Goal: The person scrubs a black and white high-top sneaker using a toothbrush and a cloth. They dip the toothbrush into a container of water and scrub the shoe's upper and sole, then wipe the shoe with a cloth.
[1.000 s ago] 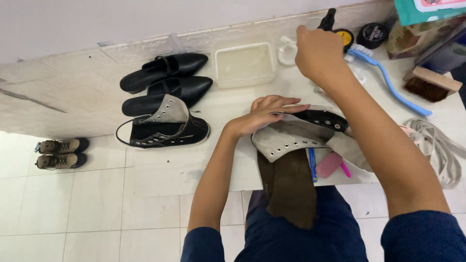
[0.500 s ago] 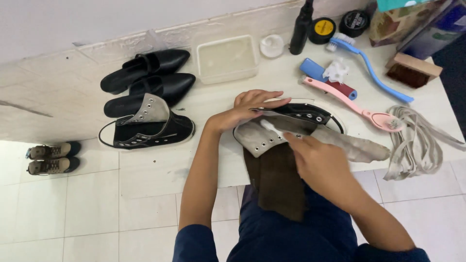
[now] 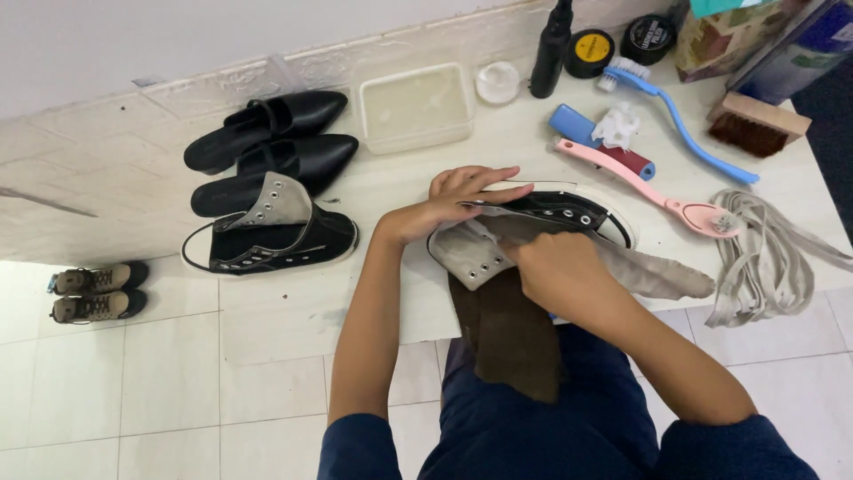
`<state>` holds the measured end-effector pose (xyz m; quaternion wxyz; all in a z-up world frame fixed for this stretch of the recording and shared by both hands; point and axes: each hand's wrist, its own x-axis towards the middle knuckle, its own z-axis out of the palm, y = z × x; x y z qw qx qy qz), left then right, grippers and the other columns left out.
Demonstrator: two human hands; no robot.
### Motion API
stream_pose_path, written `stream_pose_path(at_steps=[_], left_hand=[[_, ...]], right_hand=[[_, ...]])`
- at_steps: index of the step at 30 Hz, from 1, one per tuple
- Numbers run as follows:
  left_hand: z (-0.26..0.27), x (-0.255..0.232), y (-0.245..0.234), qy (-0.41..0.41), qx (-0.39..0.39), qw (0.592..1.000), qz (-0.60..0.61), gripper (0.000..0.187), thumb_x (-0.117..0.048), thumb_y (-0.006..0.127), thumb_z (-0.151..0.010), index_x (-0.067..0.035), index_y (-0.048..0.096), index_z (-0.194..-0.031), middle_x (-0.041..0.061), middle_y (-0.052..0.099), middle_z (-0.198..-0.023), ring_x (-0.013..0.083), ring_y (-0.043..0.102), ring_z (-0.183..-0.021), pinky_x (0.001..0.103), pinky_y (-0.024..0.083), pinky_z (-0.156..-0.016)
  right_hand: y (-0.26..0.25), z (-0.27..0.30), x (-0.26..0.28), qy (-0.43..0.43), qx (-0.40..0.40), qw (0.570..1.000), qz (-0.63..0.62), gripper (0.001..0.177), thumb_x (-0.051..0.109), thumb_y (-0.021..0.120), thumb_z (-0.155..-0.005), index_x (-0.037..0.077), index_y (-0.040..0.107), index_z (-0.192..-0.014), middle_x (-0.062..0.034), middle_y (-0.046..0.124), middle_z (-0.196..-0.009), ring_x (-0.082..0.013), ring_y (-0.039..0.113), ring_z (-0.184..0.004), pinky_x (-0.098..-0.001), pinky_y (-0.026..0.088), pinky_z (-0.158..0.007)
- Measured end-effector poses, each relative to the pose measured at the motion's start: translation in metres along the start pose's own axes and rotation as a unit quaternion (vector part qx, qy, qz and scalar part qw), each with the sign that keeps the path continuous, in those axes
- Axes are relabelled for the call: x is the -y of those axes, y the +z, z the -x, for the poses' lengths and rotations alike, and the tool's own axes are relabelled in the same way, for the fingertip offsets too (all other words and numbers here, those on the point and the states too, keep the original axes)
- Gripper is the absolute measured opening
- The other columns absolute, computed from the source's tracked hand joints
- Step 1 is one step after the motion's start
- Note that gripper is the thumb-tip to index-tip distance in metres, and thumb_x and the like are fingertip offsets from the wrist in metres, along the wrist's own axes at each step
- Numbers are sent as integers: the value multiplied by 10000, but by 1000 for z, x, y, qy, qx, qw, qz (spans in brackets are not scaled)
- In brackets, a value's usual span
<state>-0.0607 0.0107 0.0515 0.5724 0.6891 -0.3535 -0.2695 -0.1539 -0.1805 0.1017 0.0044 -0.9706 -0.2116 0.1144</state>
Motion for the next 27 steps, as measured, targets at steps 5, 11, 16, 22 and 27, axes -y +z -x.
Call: stream_pose_path(at_steps=[5, 11, 16, 22, 27], left_hand=[[-2, 12, -1, -19, 24, 1000, -1, 633, -544, 446, -955, -256, 396, -1516, 19, 391, -1552, 157, 126, -1488, 427, -141, -1147], [-2, 13, -1, -15, 23, 1000, 15, 708, -601, 442, -945, -211, 347, -1528, 34, 442, -1510, 171, 133, -1488, 431, -146, -1143], [-4, 12, -2, -16, 16, 1000, 19, 725, -632, 464, -936, -237, 343, -1533, 41, 466, -1509, 186, 169, -1481, 420, -107, -1157], [-5, 15, -3, -26, 34, 999, 0, 773, -677, 439, -920, -267, 286, -1558, -72, 481, -1510, 135, 154, -1470, 419, -142, -1129], [-1, -7, -1, -34, 28, 999, -9, 782, -739, 420, -897, -301, 328, -1538, -10, 438, -1535, 170, 166, -1470, 415, -122, -1154]], right_hand=[[10, -15, 3, -21, -50, 998, -13, 149, 144, 617, -780, 76, 725, -702, -138, 643, -554, -315, 677, -548, -387, 529, -459], [9, -21, -5, -21, -57, 998, -8, 131, 132, 634, -747, 69, 718, -669, -134, 622, -515, -306, 657, -501, -360, 507, -425], [-27, -5, 2, 0, 16, 1000, -22, 186, 117, 592, -829, 39, 752, -774, -174, 693, -630, -328, 697, -583, -391, 557, -509], [0, -7, 0, 1, -20, 1000, 12, 158, 169, 639, -770, 73, 723, -677, -139, 635, -541, -315, 666, -520, -378, 513, -433], [7, -10, -6, -17, -35, 999, -25, 182, 143, 581, -863, 74, 749, -862, -184, 685, -625, -361, 696, -574, -413, 545, -467]])
